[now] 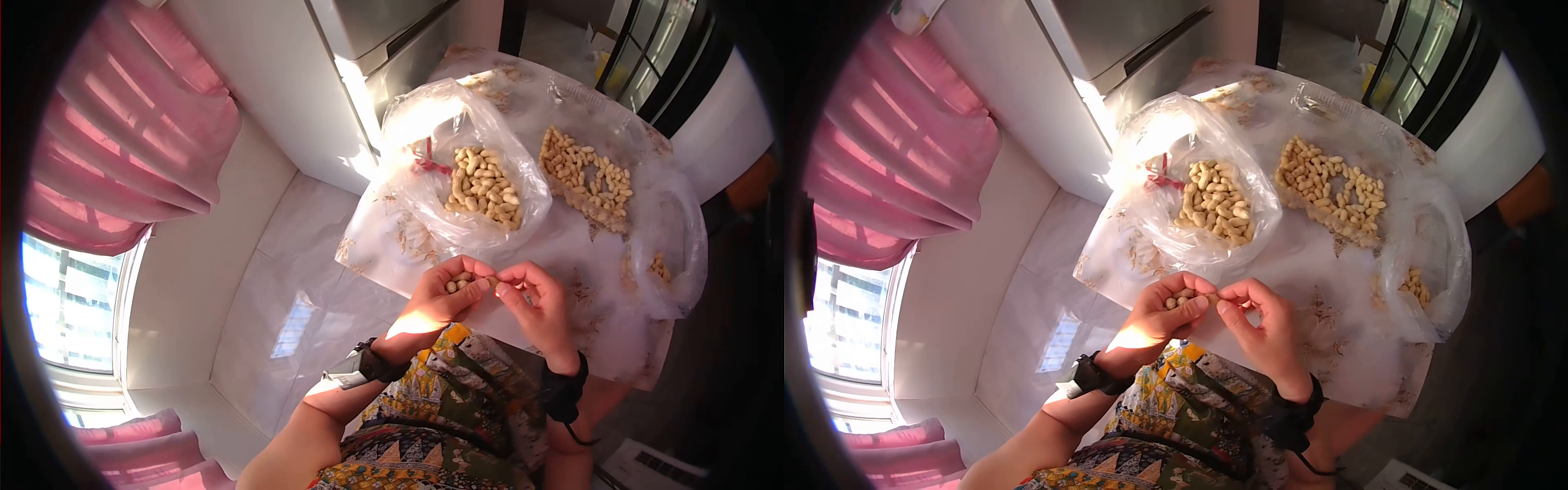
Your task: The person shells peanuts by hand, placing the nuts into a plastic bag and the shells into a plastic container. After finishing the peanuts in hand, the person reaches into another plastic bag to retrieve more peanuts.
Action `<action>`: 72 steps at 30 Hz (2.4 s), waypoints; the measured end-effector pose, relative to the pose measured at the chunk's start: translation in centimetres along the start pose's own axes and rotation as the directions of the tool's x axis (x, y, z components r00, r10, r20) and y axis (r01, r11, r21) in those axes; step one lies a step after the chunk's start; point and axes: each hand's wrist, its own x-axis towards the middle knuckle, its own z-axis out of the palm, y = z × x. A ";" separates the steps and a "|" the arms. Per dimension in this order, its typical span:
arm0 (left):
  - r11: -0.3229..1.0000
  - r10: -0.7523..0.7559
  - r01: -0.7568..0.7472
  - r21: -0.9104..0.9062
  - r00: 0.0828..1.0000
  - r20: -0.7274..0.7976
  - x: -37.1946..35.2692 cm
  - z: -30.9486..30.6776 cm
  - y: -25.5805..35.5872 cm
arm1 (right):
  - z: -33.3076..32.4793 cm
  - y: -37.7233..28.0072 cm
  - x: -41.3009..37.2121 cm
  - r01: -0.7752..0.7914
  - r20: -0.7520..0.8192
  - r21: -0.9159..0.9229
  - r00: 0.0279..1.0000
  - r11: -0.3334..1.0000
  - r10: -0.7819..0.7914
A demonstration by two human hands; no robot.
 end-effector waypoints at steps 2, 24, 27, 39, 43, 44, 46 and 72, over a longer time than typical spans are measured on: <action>0.999 0.019 -0.019 0.026 1.000 -0.004 0.2 0.0 -0.1 | 0.1 0.1 0.0 -0.019 0.008 0.014 1.000 1.000 0.019; 0.995 -0.015 0.012 0.096 0.999 0.028 0.5 0.1 0.1 | -1.2 0.8 0.4 -0.090 0.101 0.176 0.992 0.980 0.073; 0.993 -0.006 0.002 0.120 0.999 0.032 0.6 0.0 -0.1 | -1.2 0.6 0.4 -0.100 0.099 0.174 0.992 0.980 0.084; 0.989 0.010 -0.014 0.146 1.000 0.028 0.5 0.2 0.0 | -1.2 0.5 0.3 -0.079 0.101 0.145 0.993 0.986 0.065; 0.990 0.007 -0.012 0.138 0.999 0.034 0.6 0.1 -0.2 | -1.2 0.4 0.3 -0.081 0.095 0.134 0.993 0.988 0.069; 0.991 0.012 -0.017 0.134 0.999 0.037 0.6 0.0 -0.2 | -1.2 0.3 0.3 -0.090 0.097 0.134 0.992 0.987 0.077; 0.991 0.017 -0.023 0.129 0.999 0.046 0.6 0.0 -0.2 | -1.2 0.4 0.3 -0.077 0.093 0.129 0.994 0.989 0.065; 0.994 0.026 -0.032 0.105 0.998 0.058 0.6 0.4 0.0 | -1.3 0.8 0.4 -0.055 0.078 0.126 0.996 0.990 0.046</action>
